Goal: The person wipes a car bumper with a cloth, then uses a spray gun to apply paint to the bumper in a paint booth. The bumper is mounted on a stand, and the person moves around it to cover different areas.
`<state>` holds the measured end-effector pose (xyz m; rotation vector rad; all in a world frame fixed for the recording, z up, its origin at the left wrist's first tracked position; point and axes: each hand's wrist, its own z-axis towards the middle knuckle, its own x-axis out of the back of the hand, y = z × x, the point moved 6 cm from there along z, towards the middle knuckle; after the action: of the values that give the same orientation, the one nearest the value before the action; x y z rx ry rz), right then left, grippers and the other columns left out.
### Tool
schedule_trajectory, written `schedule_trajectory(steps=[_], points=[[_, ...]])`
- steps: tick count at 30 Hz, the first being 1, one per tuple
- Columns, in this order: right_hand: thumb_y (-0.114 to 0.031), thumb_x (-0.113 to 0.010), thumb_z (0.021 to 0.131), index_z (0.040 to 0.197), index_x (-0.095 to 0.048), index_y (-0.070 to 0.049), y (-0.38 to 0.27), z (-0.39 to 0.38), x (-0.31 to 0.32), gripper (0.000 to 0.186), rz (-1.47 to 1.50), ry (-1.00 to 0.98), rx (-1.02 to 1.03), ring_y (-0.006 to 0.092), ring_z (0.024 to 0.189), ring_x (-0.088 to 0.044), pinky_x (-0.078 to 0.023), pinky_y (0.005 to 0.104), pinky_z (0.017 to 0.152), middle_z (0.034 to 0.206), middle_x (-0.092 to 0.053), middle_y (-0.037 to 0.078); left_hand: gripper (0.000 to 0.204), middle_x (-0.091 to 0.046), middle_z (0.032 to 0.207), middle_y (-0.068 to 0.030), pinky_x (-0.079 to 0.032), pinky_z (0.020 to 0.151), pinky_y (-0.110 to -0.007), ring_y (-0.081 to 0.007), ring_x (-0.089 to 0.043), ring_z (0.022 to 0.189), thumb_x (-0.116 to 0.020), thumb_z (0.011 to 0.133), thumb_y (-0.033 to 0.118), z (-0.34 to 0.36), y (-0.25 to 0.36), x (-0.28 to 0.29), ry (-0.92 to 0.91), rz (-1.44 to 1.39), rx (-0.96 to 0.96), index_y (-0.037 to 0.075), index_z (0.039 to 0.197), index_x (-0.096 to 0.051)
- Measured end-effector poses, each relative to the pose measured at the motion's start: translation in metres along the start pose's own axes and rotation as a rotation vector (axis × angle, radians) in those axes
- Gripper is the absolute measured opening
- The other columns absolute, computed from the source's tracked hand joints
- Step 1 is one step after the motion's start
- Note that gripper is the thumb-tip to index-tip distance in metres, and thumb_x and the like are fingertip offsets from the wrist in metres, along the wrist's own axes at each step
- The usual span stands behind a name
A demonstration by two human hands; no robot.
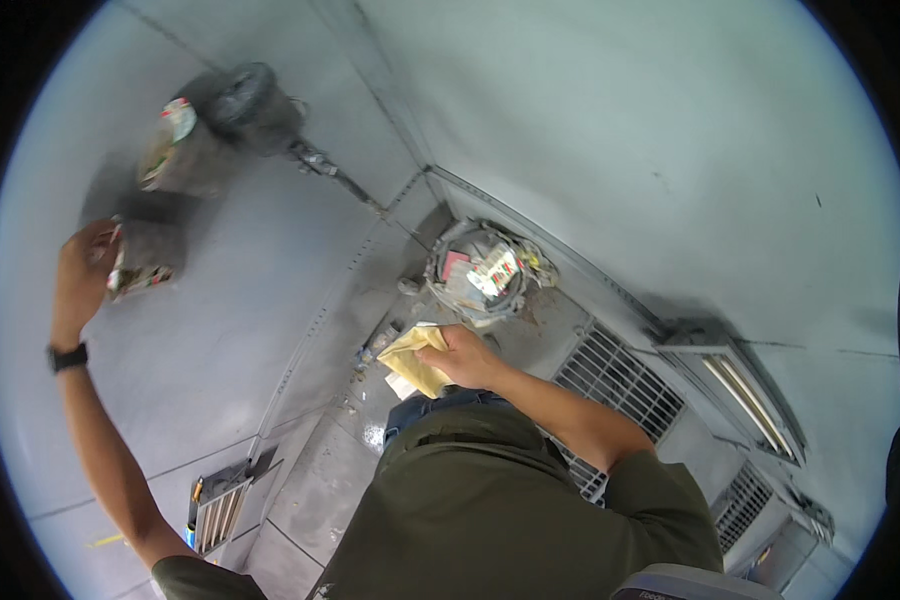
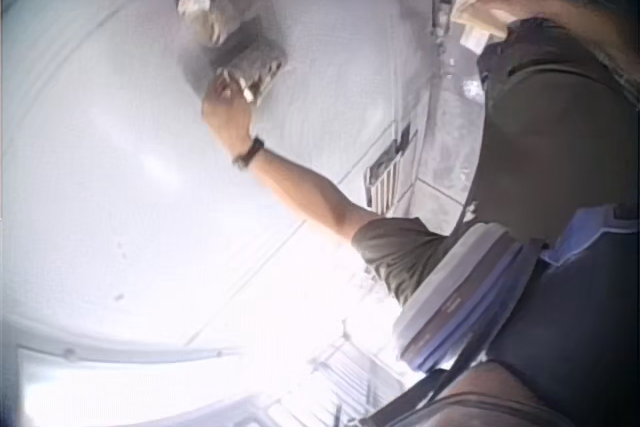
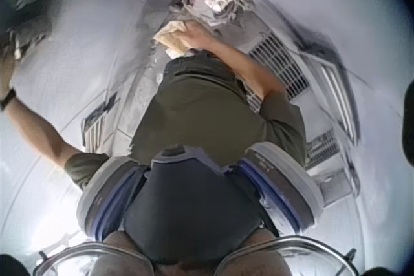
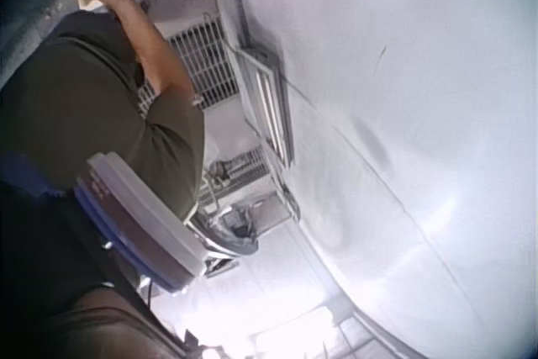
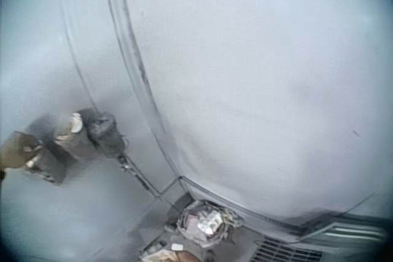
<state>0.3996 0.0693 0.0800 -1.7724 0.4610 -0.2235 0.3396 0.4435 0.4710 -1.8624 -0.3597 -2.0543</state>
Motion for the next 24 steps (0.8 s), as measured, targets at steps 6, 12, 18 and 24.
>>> schedule_trajectory(steps=[6,12,18,24], points=[[-0.022,-0.063,0.091,0.111,-0.064,0.001,0.102,-0.038,0.041,0.03,0.203,0.348,-0.202,0.021,0.083,-0.068,-0.052,0.0361,0.075,0.094,-0.072,0.013,0.034,-0.069,0.109,-0.0158,-0.05,0.093,-0.042,-0.033,-0.067,0.102,-0.07,0.084,0.006,-0.047,0.088,-0.001,0.546,0.44,-0.242,0.001,0.117,-0.065],[-0.023,-0.064,0.093,0.116,-0.063,0.002,0.138,-0.066,0.076,0.034,0.272,0.549,-0.341,0.02,0.084,-0.068,-0.053,0.0352,0.076,0.097,-0.072,0.012,0.037,-0.068,0.11,-0.0124,-0.055,0.08,-0.039,-0.029,-0.068,0.097,-0.078,0.079,0.014,-0.071,0.245,-0.381,-0.399,-0.714,-0.296,0.007,0.114,-0.067],[-0.021,-0.067,0.094,0.119,-0.062,0.002,0.189,-0.126,0.091,0.035,0.345,0.816,-0.596,0.0168,0.086,-0.068,-0.054,0.0322,0.075,0.098,-0.071,0.01,0.105,-0.045,0.144,-0.0282,-0.038,0.113,-0.045,-0.0403,-0.044,0.135,-0.085,0.07,0.041,-0.059,0.339,-0.694,-0.761,-0.458,-0.142,-0.007,0.146,-0.031],[-0.009,-0.069,0.09,0.122,-0.06,0.001,0.241,-0.182,0.063,0.035,0.418,0.914,-0.688,0.0145,0.088,-0.068,-0.055,0.0302,0.081,0.102,-0.071,0.007,0.129,-0.027,0.158,-0.0215,-0.019,0.124,-0.046,-0.0373,-0.023,0.149,-0.084,0.069,0.05,-0.014,0.411,-0.821,-0.566,-0.327,0.042,-0.003,0.157,-0.006]])
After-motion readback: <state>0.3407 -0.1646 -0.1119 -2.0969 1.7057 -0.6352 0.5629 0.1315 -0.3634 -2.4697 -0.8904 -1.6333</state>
